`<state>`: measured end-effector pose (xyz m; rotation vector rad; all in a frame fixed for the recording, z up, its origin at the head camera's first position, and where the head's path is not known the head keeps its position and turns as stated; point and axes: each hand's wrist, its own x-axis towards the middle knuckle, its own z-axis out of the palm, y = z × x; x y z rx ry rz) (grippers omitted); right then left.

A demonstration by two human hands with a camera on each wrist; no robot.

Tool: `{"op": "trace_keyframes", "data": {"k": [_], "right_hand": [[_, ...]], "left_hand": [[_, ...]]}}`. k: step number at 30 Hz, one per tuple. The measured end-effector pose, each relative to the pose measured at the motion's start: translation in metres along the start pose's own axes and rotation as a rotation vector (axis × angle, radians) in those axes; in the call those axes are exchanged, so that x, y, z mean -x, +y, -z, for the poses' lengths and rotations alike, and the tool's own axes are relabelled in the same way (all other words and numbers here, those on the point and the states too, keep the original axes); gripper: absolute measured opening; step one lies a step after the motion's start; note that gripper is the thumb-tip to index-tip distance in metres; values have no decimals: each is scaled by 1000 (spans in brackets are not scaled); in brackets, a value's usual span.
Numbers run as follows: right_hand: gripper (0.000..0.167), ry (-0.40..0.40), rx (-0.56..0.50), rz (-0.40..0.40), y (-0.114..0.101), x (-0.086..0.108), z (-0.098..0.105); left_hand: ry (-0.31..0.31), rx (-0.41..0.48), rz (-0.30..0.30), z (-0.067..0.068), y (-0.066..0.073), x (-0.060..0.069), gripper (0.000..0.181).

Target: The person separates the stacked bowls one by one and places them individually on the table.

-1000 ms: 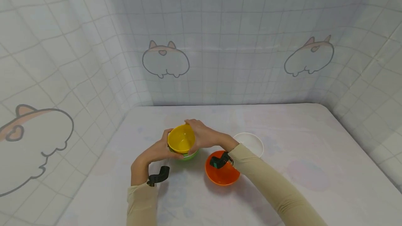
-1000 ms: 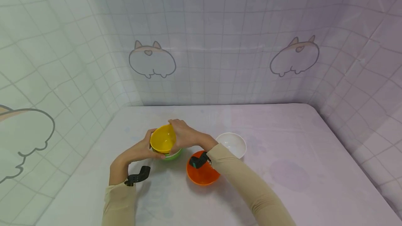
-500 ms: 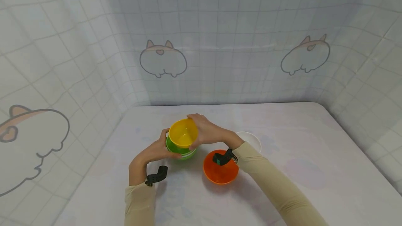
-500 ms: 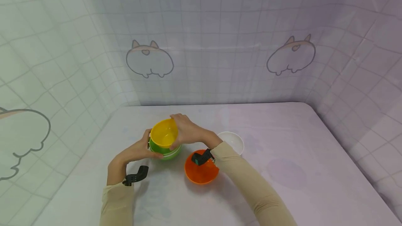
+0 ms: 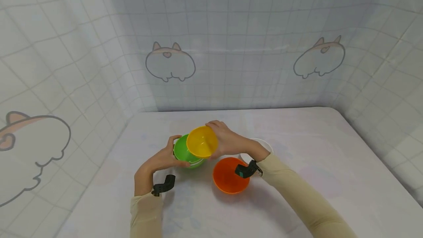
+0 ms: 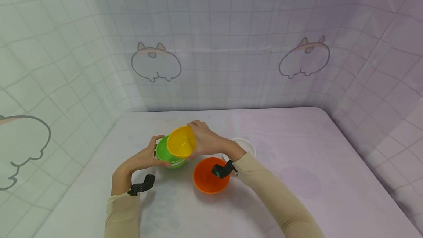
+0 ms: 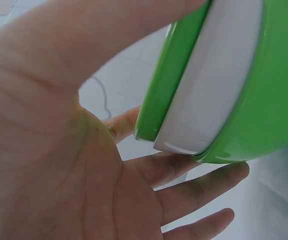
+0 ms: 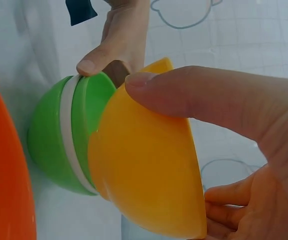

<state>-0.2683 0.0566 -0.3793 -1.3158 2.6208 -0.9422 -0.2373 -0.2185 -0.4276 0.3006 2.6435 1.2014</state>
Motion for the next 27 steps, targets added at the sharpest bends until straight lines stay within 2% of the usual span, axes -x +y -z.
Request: {"op": "trace_keyframes", "data": {"k": [8,27], "right_hand": [[108,14,1,-12,1,17,4],[105,46,-52,-62,-7,50,14]], "left_hand": [[-5,1,-5,1,-2,0,109],[9,-30,-6,0,-4,-1,109]]}}
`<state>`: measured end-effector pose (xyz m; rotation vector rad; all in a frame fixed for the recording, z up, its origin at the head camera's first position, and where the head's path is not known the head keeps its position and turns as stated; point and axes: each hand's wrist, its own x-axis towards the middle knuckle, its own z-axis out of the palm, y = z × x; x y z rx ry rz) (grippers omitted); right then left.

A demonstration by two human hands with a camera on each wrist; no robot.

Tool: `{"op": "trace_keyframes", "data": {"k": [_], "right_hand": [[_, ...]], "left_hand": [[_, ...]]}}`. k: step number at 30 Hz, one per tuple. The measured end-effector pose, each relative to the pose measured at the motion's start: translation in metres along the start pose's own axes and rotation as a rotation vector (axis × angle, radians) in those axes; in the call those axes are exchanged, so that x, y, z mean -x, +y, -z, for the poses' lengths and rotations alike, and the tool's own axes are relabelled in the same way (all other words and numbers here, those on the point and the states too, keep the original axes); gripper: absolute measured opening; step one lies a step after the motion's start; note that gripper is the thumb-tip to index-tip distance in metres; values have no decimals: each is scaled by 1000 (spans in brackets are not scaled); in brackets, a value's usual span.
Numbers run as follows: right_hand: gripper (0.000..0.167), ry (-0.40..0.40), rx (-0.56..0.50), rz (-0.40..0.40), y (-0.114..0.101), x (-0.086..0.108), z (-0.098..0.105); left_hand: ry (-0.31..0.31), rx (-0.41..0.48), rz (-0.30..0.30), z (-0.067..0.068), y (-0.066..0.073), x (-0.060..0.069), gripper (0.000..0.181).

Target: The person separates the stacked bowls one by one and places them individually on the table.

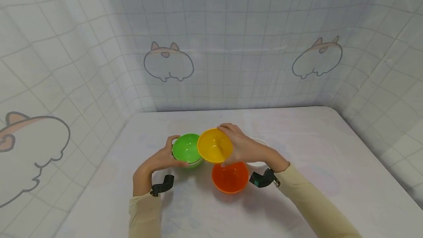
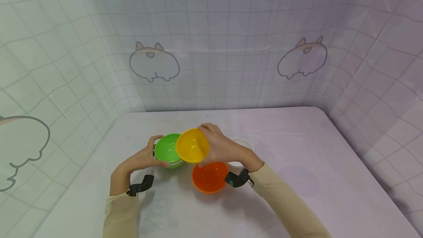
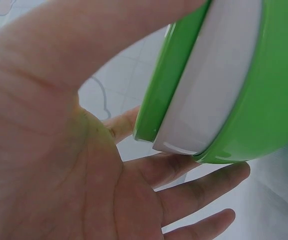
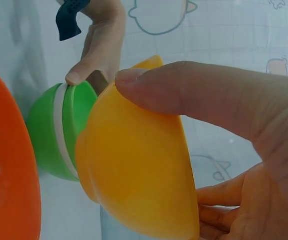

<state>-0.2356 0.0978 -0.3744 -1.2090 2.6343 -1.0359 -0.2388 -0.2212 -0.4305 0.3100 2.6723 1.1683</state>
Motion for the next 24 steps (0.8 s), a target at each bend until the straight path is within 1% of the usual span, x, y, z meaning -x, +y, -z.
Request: {"op": "trace_keyframes", "data": {"k": [6,18,24], "right_hand": [[105,13,-1,-10,2,11,1],[104,43,48,-17,7,32,4],[103,51,43,-24,10,45,5]], "left_hand": [[0,1,-1,0,1,1,110],[-5,15,-10,0,-1,0,111],[2,25,-11,0,-2,-1,110]]}}
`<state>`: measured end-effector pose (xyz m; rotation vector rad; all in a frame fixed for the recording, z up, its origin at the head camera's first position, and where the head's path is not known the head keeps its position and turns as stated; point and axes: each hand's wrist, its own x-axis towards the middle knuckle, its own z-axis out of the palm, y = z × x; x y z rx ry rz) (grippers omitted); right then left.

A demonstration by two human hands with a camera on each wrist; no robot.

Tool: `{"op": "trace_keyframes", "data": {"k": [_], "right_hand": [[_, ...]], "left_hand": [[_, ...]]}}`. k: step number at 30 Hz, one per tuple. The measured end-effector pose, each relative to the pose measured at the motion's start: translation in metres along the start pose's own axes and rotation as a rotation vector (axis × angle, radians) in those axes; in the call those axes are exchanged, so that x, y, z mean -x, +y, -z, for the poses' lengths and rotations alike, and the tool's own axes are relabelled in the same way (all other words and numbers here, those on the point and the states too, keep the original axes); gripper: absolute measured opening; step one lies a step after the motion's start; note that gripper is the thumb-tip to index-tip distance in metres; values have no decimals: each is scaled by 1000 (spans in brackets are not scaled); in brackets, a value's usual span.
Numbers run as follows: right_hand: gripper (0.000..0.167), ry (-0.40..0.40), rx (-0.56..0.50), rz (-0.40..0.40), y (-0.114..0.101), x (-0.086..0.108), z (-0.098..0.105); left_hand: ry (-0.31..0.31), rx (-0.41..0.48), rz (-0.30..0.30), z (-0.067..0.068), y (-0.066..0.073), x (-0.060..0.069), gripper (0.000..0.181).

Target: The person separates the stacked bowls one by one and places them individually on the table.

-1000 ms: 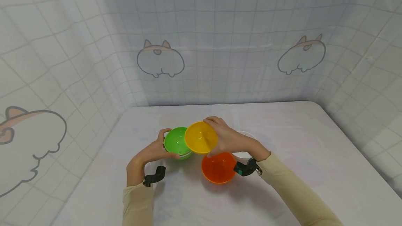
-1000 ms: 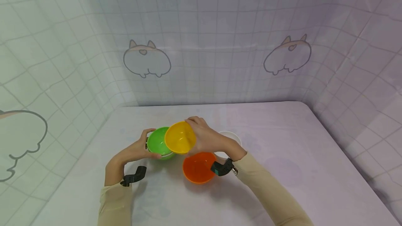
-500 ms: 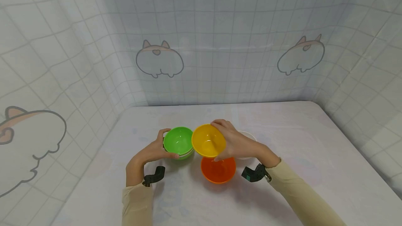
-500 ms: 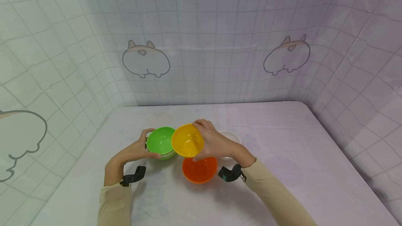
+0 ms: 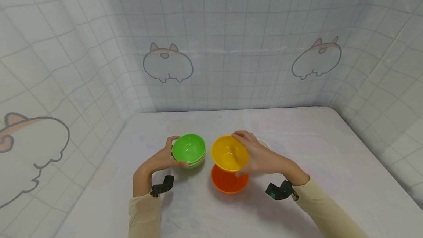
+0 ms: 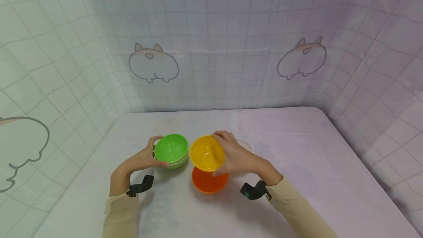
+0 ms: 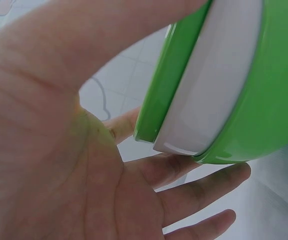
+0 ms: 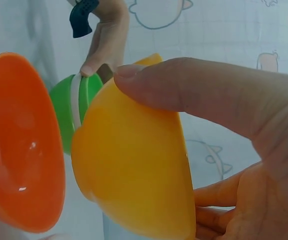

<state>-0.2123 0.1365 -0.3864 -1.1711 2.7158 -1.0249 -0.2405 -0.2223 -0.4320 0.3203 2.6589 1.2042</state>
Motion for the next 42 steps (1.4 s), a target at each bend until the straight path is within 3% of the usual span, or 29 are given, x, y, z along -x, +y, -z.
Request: {"op": "trace_keyframes", "data": {"k": [18,27,42], "right_hand": [[101,46,-80,-6,13,41,-2],[106,68,-92,-127,13,66,-2],[105,111,-66,-222,19,96,-5]], "left_hand": [[8,-6,10,1,2,1,110],[9,-25,9,-2,2,1,110],[10,-26,0,-2,7,1,109]]}}
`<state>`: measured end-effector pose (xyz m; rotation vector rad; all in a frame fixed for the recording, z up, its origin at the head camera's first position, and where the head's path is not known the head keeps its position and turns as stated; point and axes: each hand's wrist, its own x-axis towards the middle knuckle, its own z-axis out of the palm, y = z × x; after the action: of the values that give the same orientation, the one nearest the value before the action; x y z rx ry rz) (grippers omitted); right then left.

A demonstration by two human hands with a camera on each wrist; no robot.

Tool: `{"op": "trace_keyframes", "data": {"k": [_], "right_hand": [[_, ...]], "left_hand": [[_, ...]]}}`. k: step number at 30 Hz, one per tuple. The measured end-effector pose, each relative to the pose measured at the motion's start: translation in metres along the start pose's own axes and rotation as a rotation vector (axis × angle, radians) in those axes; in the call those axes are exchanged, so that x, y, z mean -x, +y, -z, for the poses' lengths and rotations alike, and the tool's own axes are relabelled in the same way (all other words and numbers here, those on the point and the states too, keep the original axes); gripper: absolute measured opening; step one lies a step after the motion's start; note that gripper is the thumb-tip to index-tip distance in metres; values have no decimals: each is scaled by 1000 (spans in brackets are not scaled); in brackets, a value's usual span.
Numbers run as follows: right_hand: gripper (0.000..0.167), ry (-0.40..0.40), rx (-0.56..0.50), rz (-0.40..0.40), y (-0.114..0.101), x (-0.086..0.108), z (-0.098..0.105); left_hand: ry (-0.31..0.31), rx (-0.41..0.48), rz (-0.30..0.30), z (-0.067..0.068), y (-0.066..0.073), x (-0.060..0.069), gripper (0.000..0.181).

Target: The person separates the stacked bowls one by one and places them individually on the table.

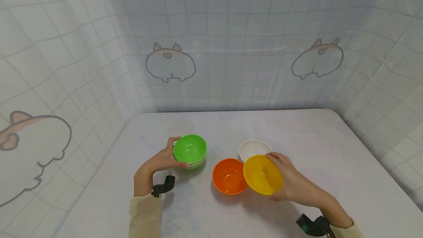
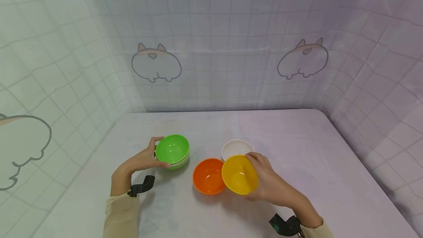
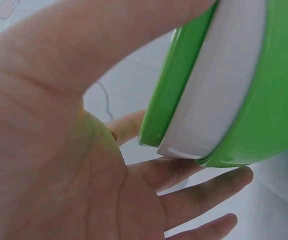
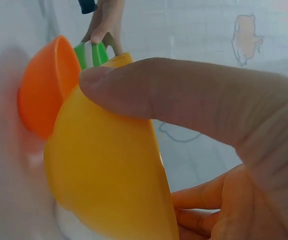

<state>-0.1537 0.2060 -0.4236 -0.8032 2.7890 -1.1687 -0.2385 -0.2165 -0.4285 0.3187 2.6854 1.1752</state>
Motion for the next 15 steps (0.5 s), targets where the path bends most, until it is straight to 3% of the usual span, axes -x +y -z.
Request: {"op": "trace_keyframes", "data": {"k": [15], "right_hand": [[102,4,-15,-50,12,20,-7]], "left_hand": [[-5,0,5,0,2,1,109]]}}
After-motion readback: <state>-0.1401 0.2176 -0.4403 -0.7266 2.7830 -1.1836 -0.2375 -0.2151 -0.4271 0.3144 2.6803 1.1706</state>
